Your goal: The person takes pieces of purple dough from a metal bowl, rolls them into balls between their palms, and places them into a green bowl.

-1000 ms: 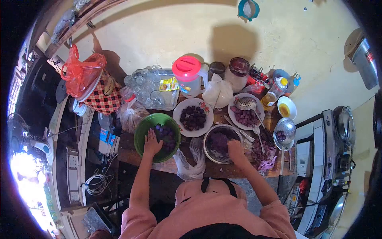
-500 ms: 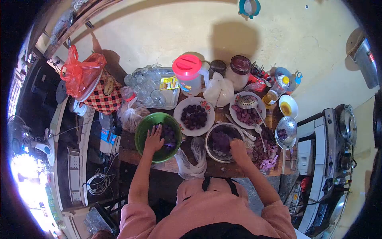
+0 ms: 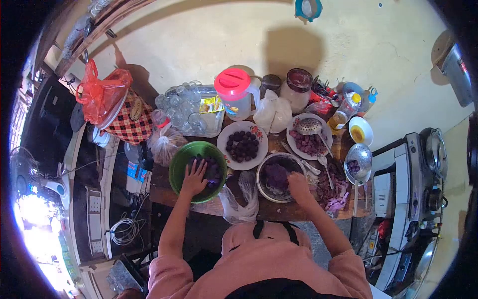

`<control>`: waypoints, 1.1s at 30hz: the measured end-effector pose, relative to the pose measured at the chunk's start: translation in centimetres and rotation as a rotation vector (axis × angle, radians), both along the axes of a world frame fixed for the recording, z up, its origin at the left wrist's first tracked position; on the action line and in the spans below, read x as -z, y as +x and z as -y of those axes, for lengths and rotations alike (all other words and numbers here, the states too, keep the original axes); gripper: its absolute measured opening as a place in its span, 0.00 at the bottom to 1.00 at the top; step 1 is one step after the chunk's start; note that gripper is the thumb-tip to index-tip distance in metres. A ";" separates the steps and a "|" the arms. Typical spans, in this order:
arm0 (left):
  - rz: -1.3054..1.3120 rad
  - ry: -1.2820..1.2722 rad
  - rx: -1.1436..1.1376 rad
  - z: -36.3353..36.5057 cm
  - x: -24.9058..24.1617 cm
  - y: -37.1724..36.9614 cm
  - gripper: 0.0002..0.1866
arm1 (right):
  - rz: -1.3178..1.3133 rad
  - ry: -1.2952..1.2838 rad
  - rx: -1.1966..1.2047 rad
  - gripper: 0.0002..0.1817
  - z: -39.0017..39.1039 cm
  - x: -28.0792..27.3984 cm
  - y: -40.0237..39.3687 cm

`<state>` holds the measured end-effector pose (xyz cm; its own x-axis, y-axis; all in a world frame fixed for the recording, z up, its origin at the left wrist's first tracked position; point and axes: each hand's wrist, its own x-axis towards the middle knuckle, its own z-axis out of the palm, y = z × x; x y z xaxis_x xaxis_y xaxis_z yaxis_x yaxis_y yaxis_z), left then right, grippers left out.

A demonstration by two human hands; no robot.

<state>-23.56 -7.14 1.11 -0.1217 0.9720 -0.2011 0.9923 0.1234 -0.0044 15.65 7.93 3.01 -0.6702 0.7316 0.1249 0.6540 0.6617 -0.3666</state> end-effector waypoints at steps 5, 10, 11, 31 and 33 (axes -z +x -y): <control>0.019 0.047 0.014 -0.5 0.0 -0.4 0.36 | 0.073 0.014 0.017 0.05 0.3 -1.1 -0.1; 0.049 -0.007 0.051 -3.1 0.2 0.5 0.35 | 0.135 -0.004 0.018 0.05 0.1 -1.0 -0.2; 0.055 -0.011 0.040 -3.1 0.2 0.6 0.35 | 0.139 -0.010 0.015 0.05 0.1 -1.0 -0.2; 0.067 -0.039 0.157 0.9 -1.2 2.7 0.29 | 0.079 -0.036 0.062 0.06 0.4 -1.3 -0.1; 0.066 -0.108 0.160 1.3 -1.5 3.0 0.29 | 0.064 -0.032 0.070 0.06 0.5 -1.4 -0.1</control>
